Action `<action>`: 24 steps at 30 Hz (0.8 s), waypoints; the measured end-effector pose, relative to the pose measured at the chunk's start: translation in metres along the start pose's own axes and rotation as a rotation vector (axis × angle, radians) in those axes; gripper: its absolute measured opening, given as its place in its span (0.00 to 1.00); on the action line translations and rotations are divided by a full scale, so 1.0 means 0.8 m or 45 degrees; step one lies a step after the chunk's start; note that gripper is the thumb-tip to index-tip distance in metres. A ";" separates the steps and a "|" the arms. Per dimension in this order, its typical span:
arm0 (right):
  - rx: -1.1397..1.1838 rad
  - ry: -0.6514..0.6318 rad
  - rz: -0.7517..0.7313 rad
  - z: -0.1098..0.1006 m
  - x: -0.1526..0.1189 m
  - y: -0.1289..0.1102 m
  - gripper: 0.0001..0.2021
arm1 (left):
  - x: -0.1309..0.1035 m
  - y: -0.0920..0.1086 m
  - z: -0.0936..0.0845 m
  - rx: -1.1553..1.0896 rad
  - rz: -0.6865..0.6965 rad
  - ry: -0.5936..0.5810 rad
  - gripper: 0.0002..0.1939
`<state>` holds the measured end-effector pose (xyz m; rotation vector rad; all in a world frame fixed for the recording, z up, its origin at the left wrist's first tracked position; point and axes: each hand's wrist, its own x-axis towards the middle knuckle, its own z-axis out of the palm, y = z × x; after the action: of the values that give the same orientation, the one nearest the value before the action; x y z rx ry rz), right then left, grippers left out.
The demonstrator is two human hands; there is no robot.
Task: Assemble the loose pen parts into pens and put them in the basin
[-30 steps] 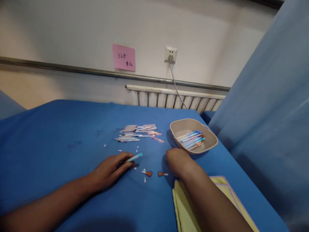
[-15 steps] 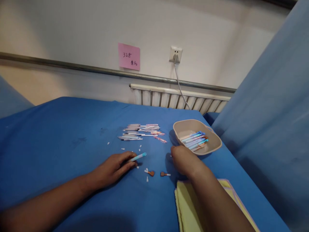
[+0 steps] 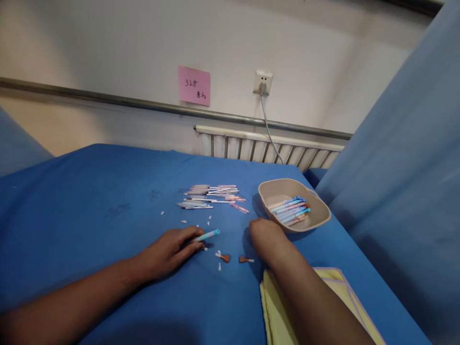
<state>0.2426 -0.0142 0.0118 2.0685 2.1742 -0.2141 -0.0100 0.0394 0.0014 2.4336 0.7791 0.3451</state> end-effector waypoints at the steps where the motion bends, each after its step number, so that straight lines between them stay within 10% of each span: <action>1: -0.022 0.008 -0.013 0.000 0.000 -0.001 0.15 | 0.000 0.000 0.000 -0.003 -0.003 -0.002 0.12; 24: 0.023 0.071 -0.097 0.011 0.007 0.007 0.15 | 0.000 0.003 -0.001 -0.002 -0.014 -0.001 0.13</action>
<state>0.2482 -0.0099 0.0022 2.0269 2.2943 -0.1867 -0.0095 0.0383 0.0034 2.4270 0.7910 0.3409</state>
